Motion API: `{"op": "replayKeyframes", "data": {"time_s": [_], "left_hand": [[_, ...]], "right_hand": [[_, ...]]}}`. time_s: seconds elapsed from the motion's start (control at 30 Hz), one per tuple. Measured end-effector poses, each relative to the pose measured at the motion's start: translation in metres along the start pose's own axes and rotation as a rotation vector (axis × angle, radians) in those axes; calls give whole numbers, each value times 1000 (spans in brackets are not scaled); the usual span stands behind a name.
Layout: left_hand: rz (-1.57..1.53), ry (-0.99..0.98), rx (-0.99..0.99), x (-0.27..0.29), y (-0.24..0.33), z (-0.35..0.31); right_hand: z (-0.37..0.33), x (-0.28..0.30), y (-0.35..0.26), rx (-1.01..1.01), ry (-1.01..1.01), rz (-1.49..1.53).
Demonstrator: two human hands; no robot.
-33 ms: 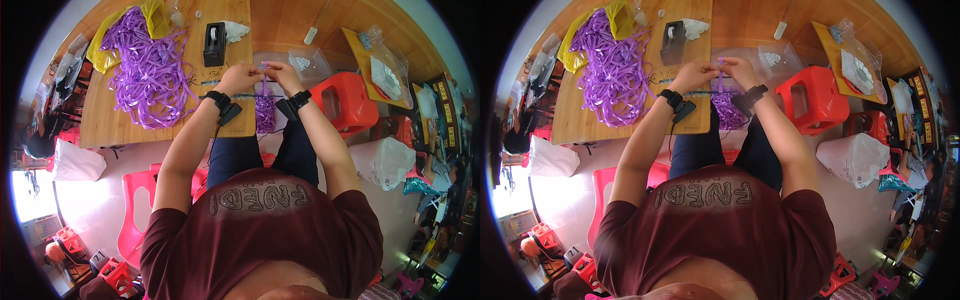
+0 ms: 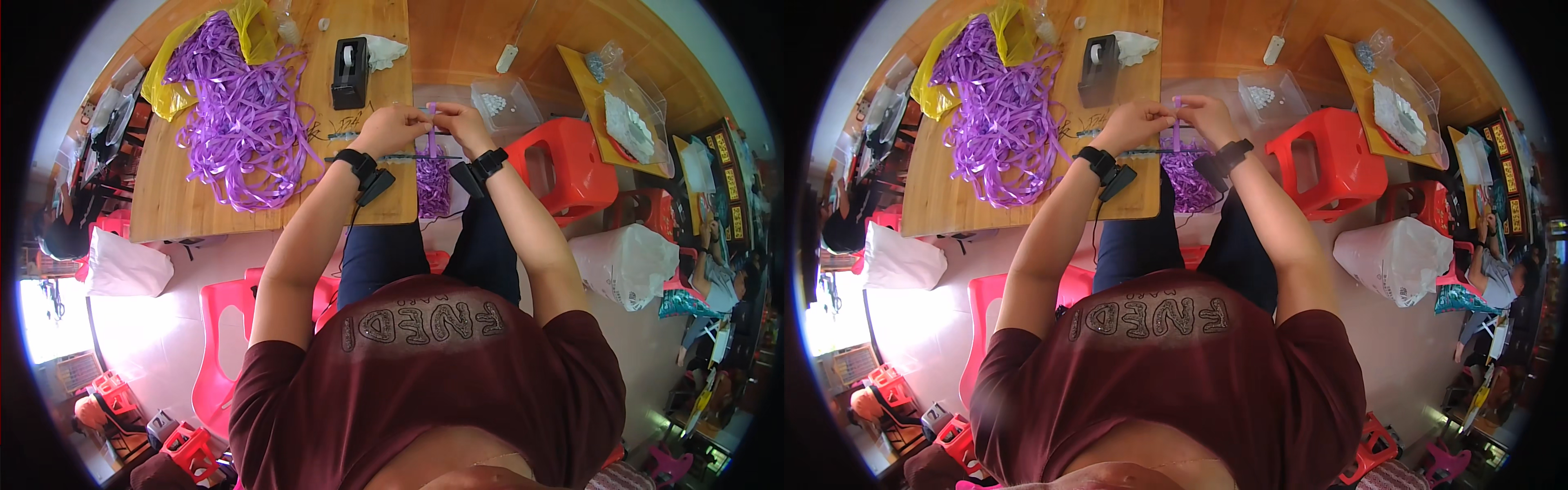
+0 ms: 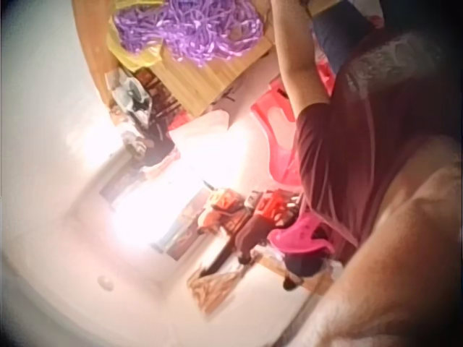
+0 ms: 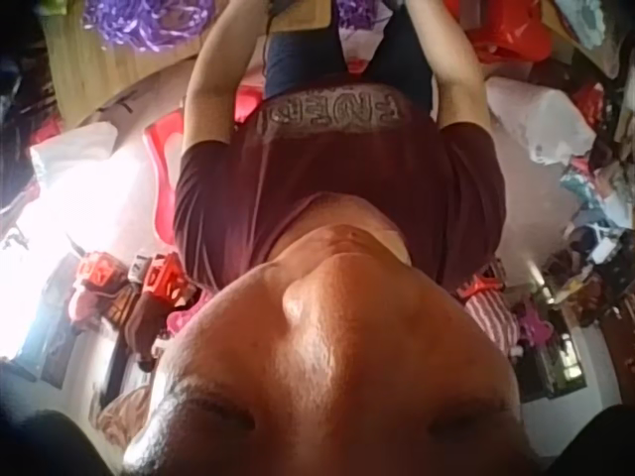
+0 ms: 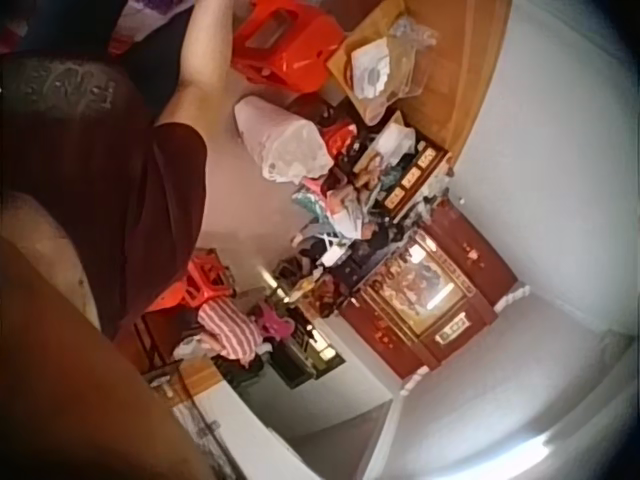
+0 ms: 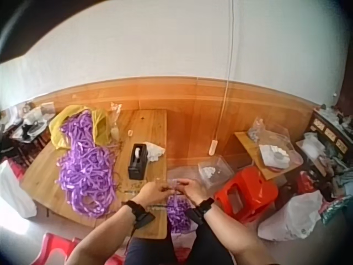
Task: The recorder measures, folds, and bundles purple ribbons at a factory workbench.
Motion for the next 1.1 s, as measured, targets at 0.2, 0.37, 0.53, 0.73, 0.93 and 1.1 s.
{"op": "replayKeyframes", "data": {"time_s": [0.2, 0.37, 0.53, 0.73, 0.93, 1.1], "left_hand": [[266, 95, -177, -5, 13, -4], [312, 44, -113, -4, 14, -1], [350, -57, -32, -1, 17, -3], [291, -85, -30, -1, 19, -3], [332, -62, -70, -3, 16, -3], [106, 166, 25, -8, 20, -28]], "right_hand": [[-2, 22, 26, -389, -94, 112], [-27, 27, 37, -426, -124, 340], [-60, 0, 29, -170, -226, 354], [-80, -6, 35, -170, -213, 276], [-91, -13, 37, -192, -130, 332], [-103, -11, 27, -156, -31, 301]]}}
Point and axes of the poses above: each hand's wrist, its own z-axis towards the middle knuckle, its own x-axis out of the back of the hand, y = z × x, the point moved 3 cm from there along z, towards the middle knuckle, and after that the axes turned 12 degrees about x, right-handed, at the moved point
